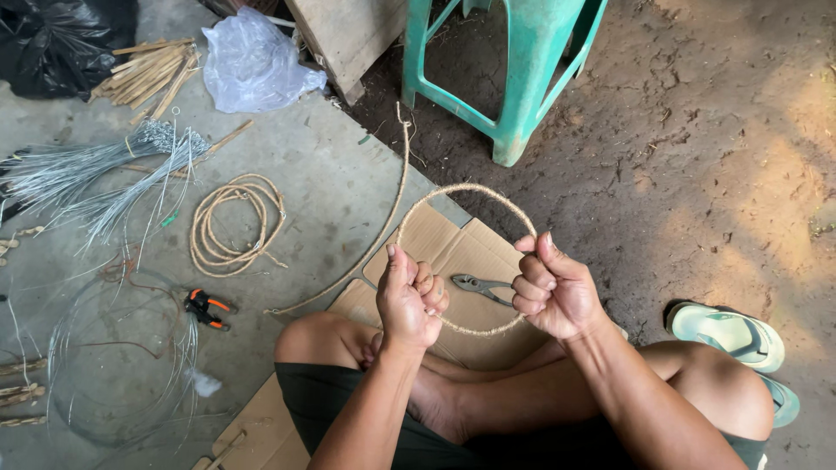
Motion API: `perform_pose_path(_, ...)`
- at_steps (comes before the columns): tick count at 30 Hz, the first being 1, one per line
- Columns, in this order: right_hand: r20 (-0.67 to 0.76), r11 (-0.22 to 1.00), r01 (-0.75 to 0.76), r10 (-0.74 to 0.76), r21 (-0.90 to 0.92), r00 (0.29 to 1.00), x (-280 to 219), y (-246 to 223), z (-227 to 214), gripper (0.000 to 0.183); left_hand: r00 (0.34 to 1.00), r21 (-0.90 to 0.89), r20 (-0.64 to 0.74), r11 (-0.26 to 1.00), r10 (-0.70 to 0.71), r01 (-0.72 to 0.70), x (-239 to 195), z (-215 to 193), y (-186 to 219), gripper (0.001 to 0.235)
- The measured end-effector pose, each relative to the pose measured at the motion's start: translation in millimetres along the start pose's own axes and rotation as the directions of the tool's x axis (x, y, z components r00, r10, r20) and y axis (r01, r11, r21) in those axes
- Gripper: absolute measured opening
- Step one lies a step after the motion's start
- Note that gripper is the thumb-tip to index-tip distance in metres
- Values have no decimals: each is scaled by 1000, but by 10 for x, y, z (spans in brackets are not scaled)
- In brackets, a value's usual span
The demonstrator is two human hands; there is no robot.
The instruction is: The person sits on the floor and ties a loop in a rope using pliers to secure the knot. They then place the finished loop aside and pick up a bundle of thin metal wires.
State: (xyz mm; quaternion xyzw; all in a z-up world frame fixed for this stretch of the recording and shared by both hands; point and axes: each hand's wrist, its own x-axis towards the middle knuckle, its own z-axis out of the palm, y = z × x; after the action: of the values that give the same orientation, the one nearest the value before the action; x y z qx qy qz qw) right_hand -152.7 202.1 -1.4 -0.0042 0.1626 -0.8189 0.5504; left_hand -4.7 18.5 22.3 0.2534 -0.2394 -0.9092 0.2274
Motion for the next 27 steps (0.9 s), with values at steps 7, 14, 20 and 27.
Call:
perform_pose_path(7, -55, 1000, 4, -5, -29, 998, -2, 51, 101, 38, 1000, 3, -21, 1000, -15, 15, -21, -67, -61, 55)
perform_pose_path(14, -123, 947, 72, -115, -312, 986, 6, -255, 266, 40, 985, 128, 93, 983, -142, 129, 115, -1, 125, 49)
perform_pose_path(20, -55, 922, 261, -288, -287, 956, 29, -198, 170, 36, 991, 93, 101, 992, -91, 82, -7, 16, -15, 42)
perform_pose_path(27, -200, 947, 159, -219, -277, 955, 44, -124, 229, 33, 998, 178, 38, 982, 54, -60, 29, -41, -45, 36)
